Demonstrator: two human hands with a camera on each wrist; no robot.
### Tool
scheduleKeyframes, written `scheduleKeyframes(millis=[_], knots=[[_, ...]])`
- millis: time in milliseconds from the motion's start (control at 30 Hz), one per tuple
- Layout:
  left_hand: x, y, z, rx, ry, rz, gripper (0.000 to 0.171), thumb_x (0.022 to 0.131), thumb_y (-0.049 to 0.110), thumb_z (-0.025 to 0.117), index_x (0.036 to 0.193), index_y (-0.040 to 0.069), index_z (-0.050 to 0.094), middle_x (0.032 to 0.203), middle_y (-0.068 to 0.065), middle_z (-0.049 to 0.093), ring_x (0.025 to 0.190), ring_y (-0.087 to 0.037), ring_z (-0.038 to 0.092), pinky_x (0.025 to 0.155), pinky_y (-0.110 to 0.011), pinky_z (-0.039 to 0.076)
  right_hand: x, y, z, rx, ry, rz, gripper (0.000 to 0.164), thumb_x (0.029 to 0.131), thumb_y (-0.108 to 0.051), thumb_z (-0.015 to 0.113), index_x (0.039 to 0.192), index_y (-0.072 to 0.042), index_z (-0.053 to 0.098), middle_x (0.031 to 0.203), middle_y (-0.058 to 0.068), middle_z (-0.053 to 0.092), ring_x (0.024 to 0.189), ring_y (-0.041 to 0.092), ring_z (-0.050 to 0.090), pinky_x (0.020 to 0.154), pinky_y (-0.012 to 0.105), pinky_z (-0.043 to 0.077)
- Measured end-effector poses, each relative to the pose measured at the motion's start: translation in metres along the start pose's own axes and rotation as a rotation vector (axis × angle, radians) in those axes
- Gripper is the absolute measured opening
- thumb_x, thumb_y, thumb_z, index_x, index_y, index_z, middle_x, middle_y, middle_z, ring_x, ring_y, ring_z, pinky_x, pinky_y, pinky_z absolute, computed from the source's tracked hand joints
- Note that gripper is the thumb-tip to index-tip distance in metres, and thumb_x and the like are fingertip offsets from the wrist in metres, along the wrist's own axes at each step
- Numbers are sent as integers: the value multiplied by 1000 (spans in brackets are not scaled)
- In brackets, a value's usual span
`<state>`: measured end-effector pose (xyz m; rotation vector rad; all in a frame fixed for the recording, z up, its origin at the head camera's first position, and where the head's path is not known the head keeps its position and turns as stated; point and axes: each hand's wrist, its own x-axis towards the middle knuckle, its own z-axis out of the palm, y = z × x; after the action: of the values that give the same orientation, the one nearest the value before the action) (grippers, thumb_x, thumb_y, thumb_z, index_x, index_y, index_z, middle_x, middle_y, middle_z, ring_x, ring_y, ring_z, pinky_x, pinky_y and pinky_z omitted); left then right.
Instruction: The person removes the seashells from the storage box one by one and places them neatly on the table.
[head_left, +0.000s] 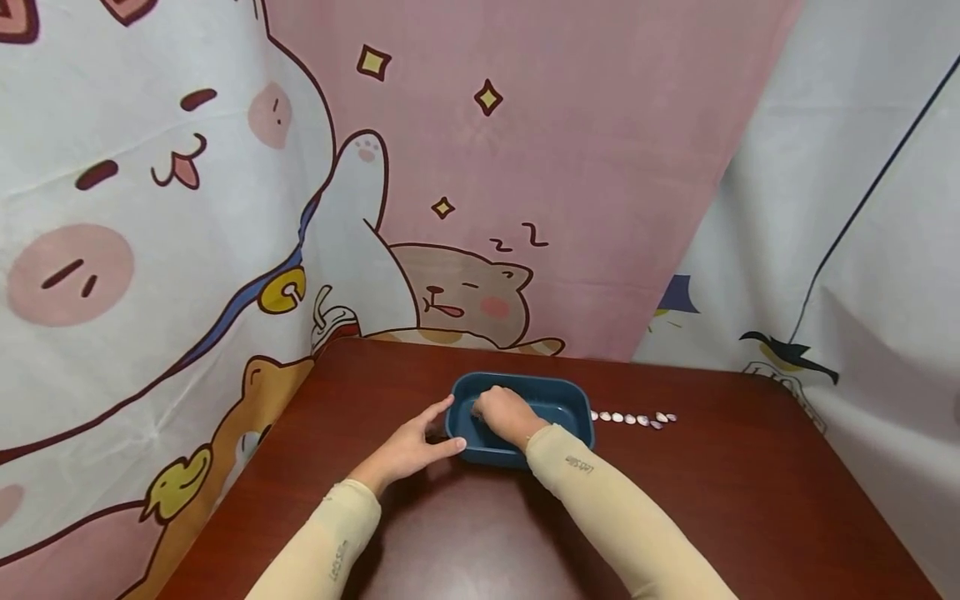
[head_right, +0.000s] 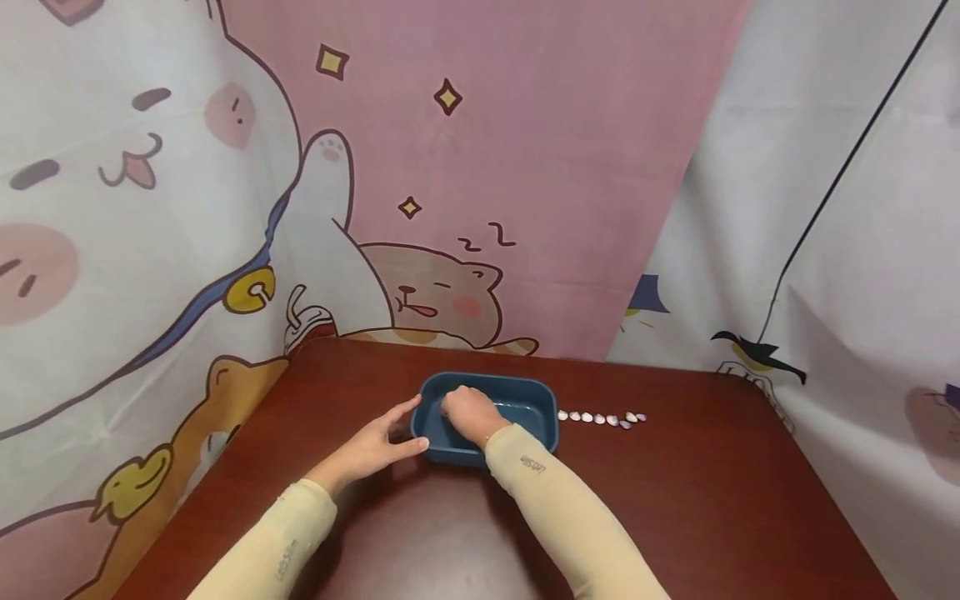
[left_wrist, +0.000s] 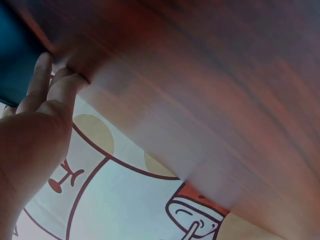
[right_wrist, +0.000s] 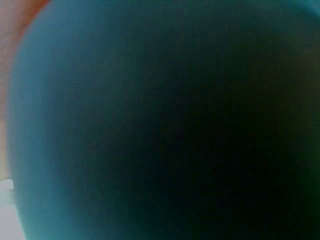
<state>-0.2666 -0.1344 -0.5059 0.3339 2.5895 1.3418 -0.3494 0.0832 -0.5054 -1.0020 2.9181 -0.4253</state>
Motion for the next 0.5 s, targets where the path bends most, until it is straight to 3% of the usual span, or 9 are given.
scheduleKeyframes(millis=[133, 500], knots=[[0, 1, -1, 6, -1, 3, 90, 97, 54, 75, 170, 30, 30, 170, -12, 43, 151, -41, 50, 118, -71, 42, -5, 4, -5, 21, -37, -27, 20, 104, -9, 68, 114, -10, 85, 115, 5, 83, 105, 16, 78, 95, 38, 64], [-1, -1, 0, 0, -4, 7, 94, 94, 60, 76, 170, 31, 29, 169, -13, 45, 152, -40, 50, 118, -69, 42, -9, 7, -7, -72, -30, -127, 15, 101, -12, 73, 107, -14, 87, 106, -1, 84, 100, 13, 77, 94, 32, 64]])
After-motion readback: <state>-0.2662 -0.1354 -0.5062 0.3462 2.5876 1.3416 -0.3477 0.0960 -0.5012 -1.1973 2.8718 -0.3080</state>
